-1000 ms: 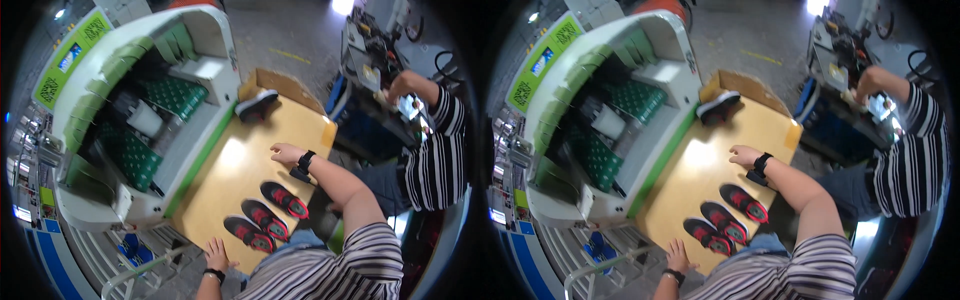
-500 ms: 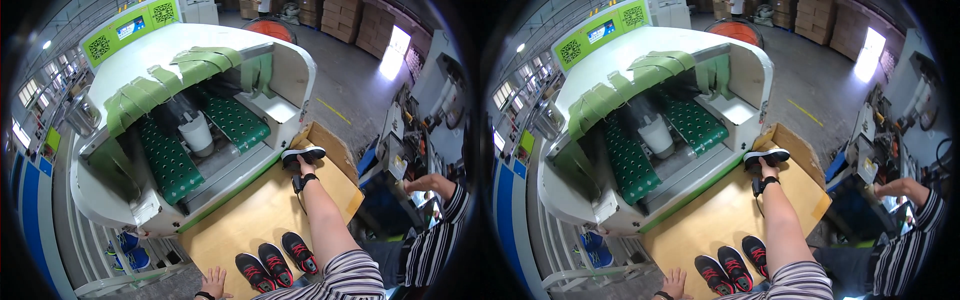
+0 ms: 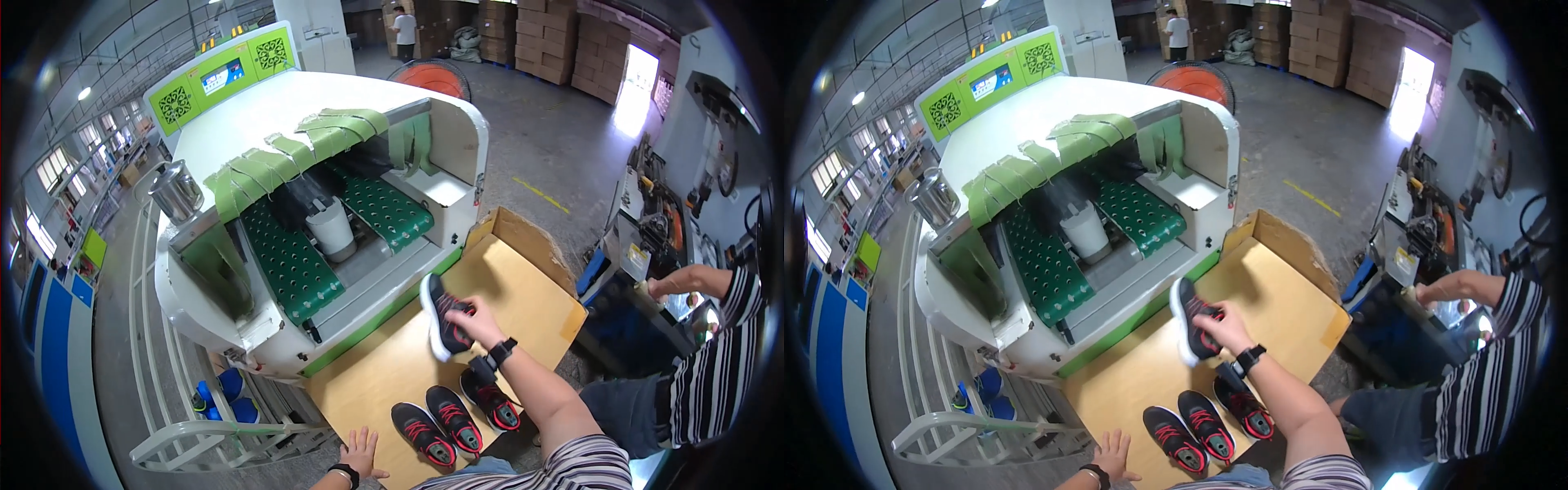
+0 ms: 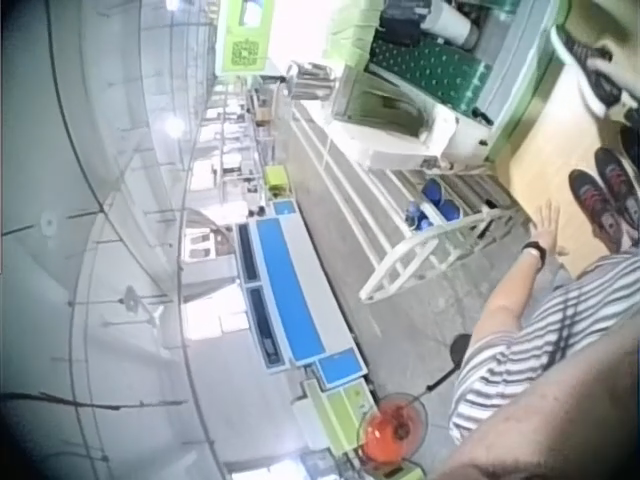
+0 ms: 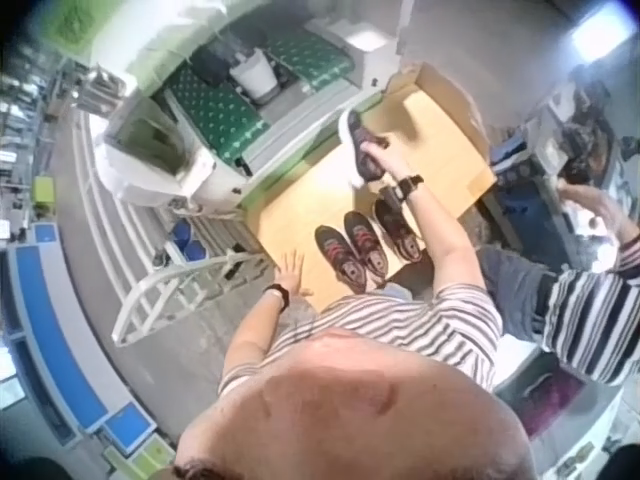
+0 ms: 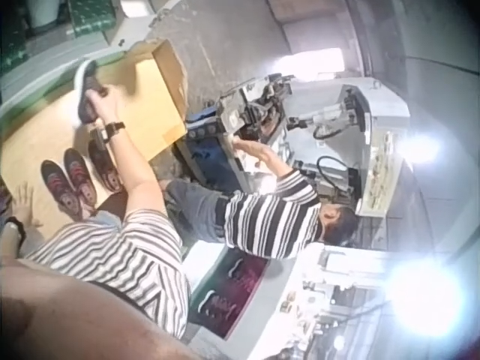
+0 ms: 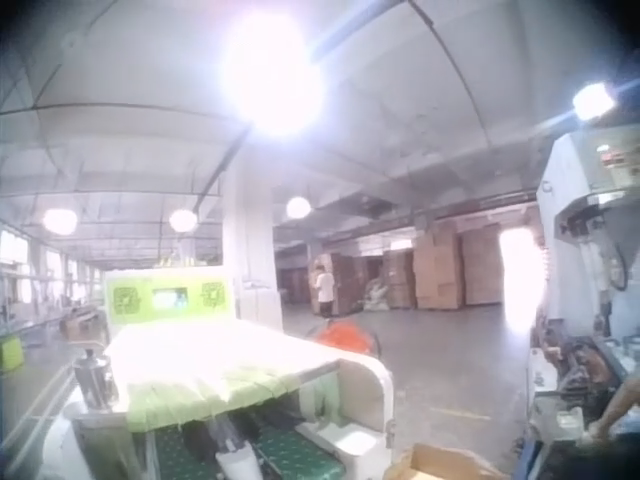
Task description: The person is loading finished shoes into a shoe-setting or heat-treatment machine in an assembly line.
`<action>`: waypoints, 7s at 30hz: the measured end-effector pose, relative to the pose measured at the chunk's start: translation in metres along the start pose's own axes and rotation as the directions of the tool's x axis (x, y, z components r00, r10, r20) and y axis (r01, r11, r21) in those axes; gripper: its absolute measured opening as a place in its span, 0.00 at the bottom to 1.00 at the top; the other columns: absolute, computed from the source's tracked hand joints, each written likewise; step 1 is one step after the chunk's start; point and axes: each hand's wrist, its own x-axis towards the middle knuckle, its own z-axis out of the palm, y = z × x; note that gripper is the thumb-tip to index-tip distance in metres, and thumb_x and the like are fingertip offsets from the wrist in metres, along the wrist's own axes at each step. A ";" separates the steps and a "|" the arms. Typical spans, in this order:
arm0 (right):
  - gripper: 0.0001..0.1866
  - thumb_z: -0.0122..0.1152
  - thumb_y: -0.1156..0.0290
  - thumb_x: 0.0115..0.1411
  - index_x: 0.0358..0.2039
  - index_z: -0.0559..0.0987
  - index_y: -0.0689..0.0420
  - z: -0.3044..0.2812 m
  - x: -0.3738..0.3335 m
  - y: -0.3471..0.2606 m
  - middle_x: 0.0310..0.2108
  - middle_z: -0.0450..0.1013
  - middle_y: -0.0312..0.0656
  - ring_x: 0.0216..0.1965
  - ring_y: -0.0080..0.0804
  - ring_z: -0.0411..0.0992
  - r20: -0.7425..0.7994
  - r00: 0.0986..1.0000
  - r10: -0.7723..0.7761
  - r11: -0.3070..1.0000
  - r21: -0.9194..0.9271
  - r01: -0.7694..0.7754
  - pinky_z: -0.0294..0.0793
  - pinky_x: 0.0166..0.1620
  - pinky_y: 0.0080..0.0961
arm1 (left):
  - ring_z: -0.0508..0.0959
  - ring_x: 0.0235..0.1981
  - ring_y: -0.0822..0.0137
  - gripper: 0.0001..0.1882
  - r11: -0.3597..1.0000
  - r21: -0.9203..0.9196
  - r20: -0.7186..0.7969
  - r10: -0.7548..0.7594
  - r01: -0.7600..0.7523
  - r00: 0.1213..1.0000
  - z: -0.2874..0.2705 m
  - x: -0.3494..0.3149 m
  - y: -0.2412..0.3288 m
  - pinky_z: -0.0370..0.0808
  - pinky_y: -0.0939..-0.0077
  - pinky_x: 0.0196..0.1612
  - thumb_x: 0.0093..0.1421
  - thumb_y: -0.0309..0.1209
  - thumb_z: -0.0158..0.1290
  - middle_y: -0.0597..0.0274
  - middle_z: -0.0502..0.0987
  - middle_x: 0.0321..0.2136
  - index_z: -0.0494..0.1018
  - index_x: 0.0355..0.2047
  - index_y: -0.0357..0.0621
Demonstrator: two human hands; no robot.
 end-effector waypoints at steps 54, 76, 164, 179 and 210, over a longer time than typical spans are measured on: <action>0.17 0.58 0.61 0.49 0.33 0.82 0.60 0.144 -0.692 0.257 0.34 0.77 0.54 0.40 0.52 0.75 -0.488 0.496 0.718 0.529 -0.080 -0.845 0.73 0.44 0.45 | 0.41 0.65 0.25 0.76 0.922 0.372 -0.255 0.208 -0.103 0.944 0.018 0.034 -0.043 0.42 0.37 0.65 0.40 0.83 0.36 0.18 0.42 0.62 0.39 0.62 0.16; 0.18 0.56 0.61 0.53 0.32 0.82 0.64 0.140 -0.704 0.262 0.35 0.77 0.55 0.41 0.52 0.75 -0.451 0.506 0.736 0.494 -0.153 -0.856 0.72 0.45 0.45 | 0.50 0.60 0.18 0.76 0.924 0.337 -0.428 0.319 -0.178 0.846 0.035 0.045 -0.051 0.52 0.29 0.59 0.39 0.84 0.36 0.10 0.48 0.57 0.42 0.60 0.12; 0.19 0.55 0.59 0.54 0.35 0.81 0.63 0.155 -0.708 0.265 0.36 0.77 0.52 0.41 0.51 0.74 -0.407 0.506 0.761 0.488 -0.155 -0.859 0.72 0.45 0.45 | 0.41 0.65 0.26 0.74 0.951 0.263 -0.392 0.258 -0.161 0.883 0.036 0.037 -0.048 0.41 0.35 0.64 0.42 0.82 0.36 0.19 0.42 0.63 0.38 0.62 0.15; 0.17 0.57 0.59 0.53 0.33 0.81 0.62 0.155 -0.707 0.263 0.34 0.78 0.51 0.40 0.50 0.75 -0.410 0.475 0.778 0.466 -0.130 -0.875 0.73 0.44 0.45 | 0.39 0.66 0.28 0.76 0.949 0.294 -0.324 0.209 -0.112 0.922 0.028 0.027 -0.039 0.38 0.40 0.66 0.40 0.84 0.33 0.18 0.39 0.63 0.37 0.63 0.18; 0.19 0.63 0.60 0.55 0.42 0.78 0.61 0.136 -0.714 0.257 0.28 0.79 0.46 0.26 0.31 0.78 -0.385 0.406 0.829 0.454 0.039 -0.890 0.76 0.33 0.31 | 0.24 0.70 0.54 0.76 0.992 -0.125 -0.230 -0.027 -0.002 0.973 0.017 -0.003 -0.028 0.48 0.34 0.63 0.36 0.72 0.59 0.51 0.21 0.69 0.23 0.68 0.44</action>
